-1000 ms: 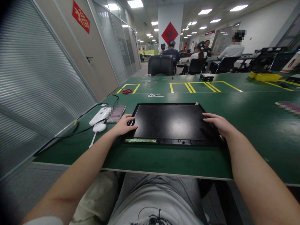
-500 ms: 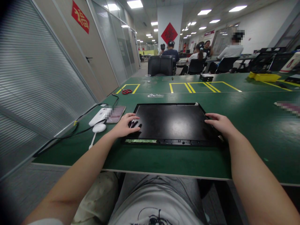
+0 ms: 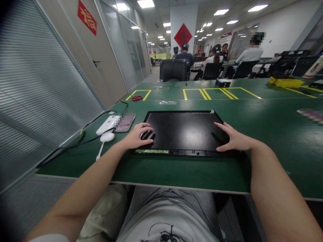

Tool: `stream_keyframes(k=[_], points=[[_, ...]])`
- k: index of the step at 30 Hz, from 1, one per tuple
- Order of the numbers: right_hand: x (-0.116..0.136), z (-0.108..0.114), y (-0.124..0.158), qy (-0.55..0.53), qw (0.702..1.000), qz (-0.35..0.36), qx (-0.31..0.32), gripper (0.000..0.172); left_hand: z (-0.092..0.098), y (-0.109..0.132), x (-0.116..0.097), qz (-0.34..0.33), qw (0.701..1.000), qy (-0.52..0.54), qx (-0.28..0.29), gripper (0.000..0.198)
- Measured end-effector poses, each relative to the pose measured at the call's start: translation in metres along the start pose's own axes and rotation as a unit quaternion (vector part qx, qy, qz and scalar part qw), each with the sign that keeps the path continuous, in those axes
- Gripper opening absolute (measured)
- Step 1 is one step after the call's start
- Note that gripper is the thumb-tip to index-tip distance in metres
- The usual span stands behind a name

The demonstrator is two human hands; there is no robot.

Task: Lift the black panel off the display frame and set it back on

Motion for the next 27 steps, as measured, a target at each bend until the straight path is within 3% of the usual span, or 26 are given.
stream_keyframes(k=[14,27], points=[[0.004,-0.001,-0.001,0.024,0.999,0.04,-0.007,0.126,-0.01,-0.002,0.002,0.022,0.999,0.004,0.027,0.082],[0.011,0.003,0.0,0.035,0.998,0.041,-0.022,0.124,-0.014,-0.002,0.005,0.012,0.999,0.016,0.039,0.081]])
Point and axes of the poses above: each hand's wrist, its own y-axis away from the middle knuckle, its own z-axis out of the back of the hand, x = y × z, the point moved 9 cm from there along -y, towards the middle knuckle, and after that the axes turned 14 degrees about x, right-handed, at the moved point
